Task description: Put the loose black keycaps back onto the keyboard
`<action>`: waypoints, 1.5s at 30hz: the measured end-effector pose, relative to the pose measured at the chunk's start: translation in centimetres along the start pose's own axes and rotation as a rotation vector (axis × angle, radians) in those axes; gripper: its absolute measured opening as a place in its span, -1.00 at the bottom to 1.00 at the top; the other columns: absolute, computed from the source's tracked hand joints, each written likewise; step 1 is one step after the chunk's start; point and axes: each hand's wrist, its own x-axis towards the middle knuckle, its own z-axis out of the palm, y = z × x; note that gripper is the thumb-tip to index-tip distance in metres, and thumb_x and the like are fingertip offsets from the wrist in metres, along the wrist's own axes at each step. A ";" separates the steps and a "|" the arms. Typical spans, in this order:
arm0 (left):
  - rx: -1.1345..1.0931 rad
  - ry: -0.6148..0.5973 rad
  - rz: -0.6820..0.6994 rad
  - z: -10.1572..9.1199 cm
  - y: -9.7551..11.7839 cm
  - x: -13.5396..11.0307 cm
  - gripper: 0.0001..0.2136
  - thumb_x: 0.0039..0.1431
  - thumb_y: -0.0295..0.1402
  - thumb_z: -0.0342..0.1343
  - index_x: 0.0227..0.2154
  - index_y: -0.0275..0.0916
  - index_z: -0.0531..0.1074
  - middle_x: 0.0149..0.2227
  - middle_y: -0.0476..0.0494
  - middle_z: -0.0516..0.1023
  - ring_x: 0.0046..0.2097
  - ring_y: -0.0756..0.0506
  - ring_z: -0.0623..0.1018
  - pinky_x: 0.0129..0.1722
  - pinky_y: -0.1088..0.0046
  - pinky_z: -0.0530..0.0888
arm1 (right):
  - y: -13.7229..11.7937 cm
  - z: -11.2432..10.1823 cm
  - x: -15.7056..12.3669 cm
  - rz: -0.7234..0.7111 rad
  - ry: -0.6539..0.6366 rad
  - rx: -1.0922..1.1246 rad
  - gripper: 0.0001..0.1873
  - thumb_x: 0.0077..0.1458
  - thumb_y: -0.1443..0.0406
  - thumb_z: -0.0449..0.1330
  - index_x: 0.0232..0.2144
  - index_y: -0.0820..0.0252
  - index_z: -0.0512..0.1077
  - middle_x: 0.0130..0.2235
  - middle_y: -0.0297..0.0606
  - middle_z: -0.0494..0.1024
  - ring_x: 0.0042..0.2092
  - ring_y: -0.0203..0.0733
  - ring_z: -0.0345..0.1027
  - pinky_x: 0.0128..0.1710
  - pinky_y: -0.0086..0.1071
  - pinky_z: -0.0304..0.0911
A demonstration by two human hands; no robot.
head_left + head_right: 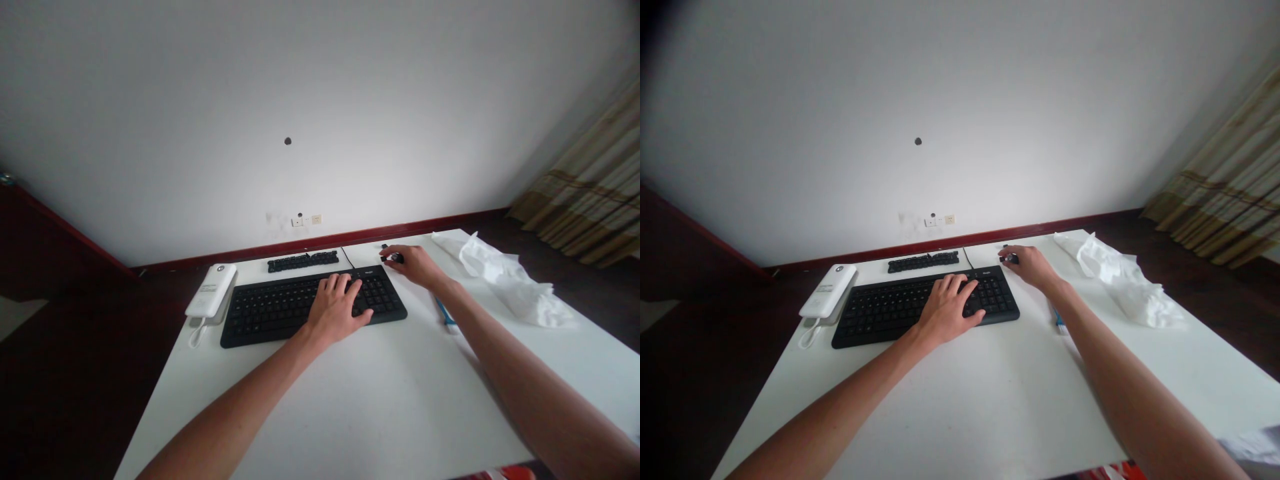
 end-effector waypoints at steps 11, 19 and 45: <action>0.017 0.005 -0.004 -0.1 0.1 0.1 -0.52 0.23 0.03 0.15 0.06 -0.19 0.47 0.06 -0.26 0.47 0.10 -0.31 0.39 0.08 0.05 0.40 | -5.5 0.0 -0.3 -0.086 -0.178 0.171 -0.87 0.14 0.25 0.29 -0.24 0.02 0.62 -0.30 -0.39 0.70 -0.26 -0.16 0.56 -0.18 -0.36 0.36; 0.015 0.007 -0.004 -0.2 0.1 0.2 -0.52 0.22 0.03 0.16 0.05 -0.20 0.47 0.04 -0.27 0.47 0.09 -0.31 0.40 0.06 0.05 0.41 | -5.1 0.2 -0.2 -0.188 -0.231 0.044 -0.80 0.18 0.27 0.25 -0.17 -0.03 0.64 -0.22 -0.36 0.71 -0.19 -0.10 0.58 -0.11 -0.30 0.38; 0.016 0.007 -0.001 -0.1 0.1 0.1 -0.52 0.24 0.03 0.14 0.06 -0.20 0.46 0.03 -0.27 0.47 0.08 -0.31 0.40 0.05 0.06 0.40 | -5.9 0.3 -0.3 -0.123 -0.230 0.154 -0.82 0.16 0.30 0.25 -0.22 -0.02 0.65 -0.24 -0.42 0.72 -0.22 -0.14 0.59 -0.12 -0.33 0.40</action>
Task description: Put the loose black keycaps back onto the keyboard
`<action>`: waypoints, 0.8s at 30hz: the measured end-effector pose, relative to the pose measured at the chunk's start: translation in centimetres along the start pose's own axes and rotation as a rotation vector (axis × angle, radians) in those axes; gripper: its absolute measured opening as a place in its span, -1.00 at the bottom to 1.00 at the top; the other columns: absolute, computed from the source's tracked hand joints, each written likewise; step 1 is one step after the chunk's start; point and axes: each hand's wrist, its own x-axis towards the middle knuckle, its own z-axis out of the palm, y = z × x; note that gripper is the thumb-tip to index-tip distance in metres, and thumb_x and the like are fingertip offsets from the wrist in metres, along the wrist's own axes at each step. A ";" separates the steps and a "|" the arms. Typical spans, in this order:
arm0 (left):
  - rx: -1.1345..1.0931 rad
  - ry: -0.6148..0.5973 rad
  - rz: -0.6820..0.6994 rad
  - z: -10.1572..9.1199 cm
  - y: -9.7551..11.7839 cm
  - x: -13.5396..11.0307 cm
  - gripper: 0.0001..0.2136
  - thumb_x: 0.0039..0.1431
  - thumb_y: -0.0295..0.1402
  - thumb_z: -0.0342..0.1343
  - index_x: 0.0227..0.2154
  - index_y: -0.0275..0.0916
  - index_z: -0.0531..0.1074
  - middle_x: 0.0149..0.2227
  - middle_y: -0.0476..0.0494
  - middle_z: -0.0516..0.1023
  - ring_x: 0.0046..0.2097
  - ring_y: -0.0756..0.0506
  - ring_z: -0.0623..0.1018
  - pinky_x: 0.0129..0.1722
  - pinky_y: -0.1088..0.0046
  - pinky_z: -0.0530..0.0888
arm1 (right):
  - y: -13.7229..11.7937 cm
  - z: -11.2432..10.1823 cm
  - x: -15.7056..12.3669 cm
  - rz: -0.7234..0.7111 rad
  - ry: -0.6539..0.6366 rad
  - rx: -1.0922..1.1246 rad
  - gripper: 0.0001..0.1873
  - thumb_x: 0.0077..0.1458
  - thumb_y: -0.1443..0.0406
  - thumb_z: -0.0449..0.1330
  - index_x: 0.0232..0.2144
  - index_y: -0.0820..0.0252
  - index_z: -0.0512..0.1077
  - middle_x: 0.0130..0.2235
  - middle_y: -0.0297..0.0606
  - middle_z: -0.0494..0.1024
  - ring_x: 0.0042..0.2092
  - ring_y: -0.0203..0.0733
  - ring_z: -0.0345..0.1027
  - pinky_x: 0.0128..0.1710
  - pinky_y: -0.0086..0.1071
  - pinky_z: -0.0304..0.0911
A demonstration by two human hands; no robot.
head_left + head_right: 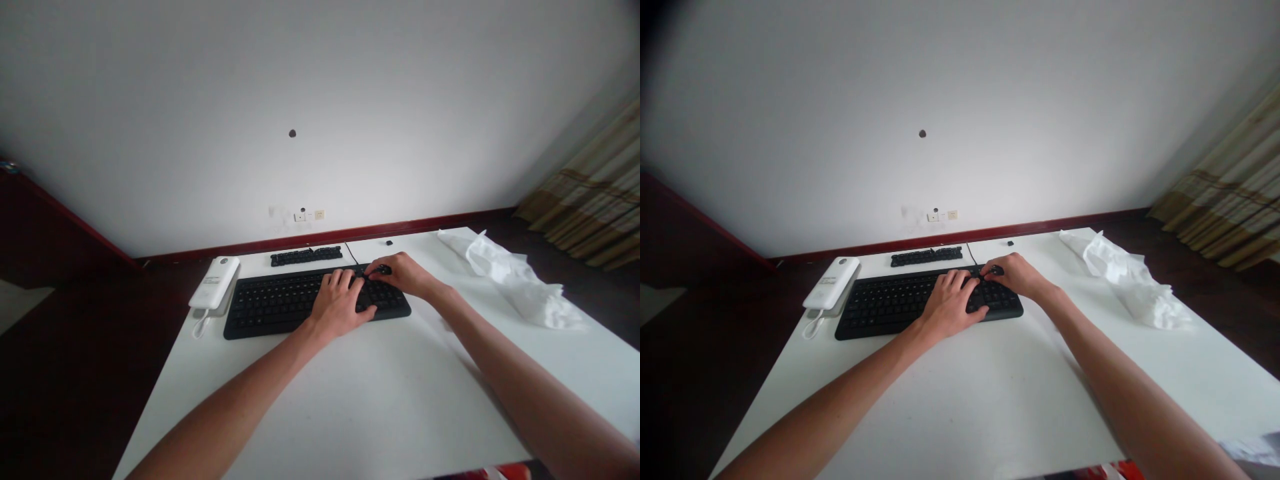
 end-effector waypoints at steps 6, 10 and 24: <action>0.008 0.004 -0.002 0.1 0.0 0.0 -0.50 0.22 0.03 0.15 0.08 -0.19 0.46 0.03 -0.26 0.48 0.09 -0.31 0.40 0.07 0.07 0.39 | 0.2 0.1 0.1 -0.022 -0.026 -0.053 -0.82 0.16 0.32 0.26 -0.22 0.02 0.64 -0.25 -0.36 0.72 -0.22 -0.12 0.59 -0.13 -0.34 0.37; 0.005 0.003 -0.003 0.1 0.0 0.0 -0.51 0.23 0.03 0.14 0.08 -0.19 0.46 0.04 -0.27 0.48 0.09 -0.32 0.40 0.07 0.07 0.39 | 0.3 0.1 0.1 -0.046 -0.024 -0.040 -0.83 0.17 0.32 0.25 -0.22 0.04 0.64 -0.23 -0.34 0.71 -0.20 -0.10 0.59 -0.11 -0.32 0.37; 0.007 -0.003 0.000 0.1 -0.1 0.0 -0.50 0.24 0.04 0.14 0.07 -0.21 0.47 0.06 -0.29 0.48 0.09 -0.32 0.39 0.07 0.06 0.39 | -0.2 -0.3 0.1 0.092 0.223 0.234 -0.82 0.13 0.14 0.32 -0.33 0.10 0.63 -0.36 -0.32 0.65 -0.29 -0.13 0.50 -0.19 -0.27 0.33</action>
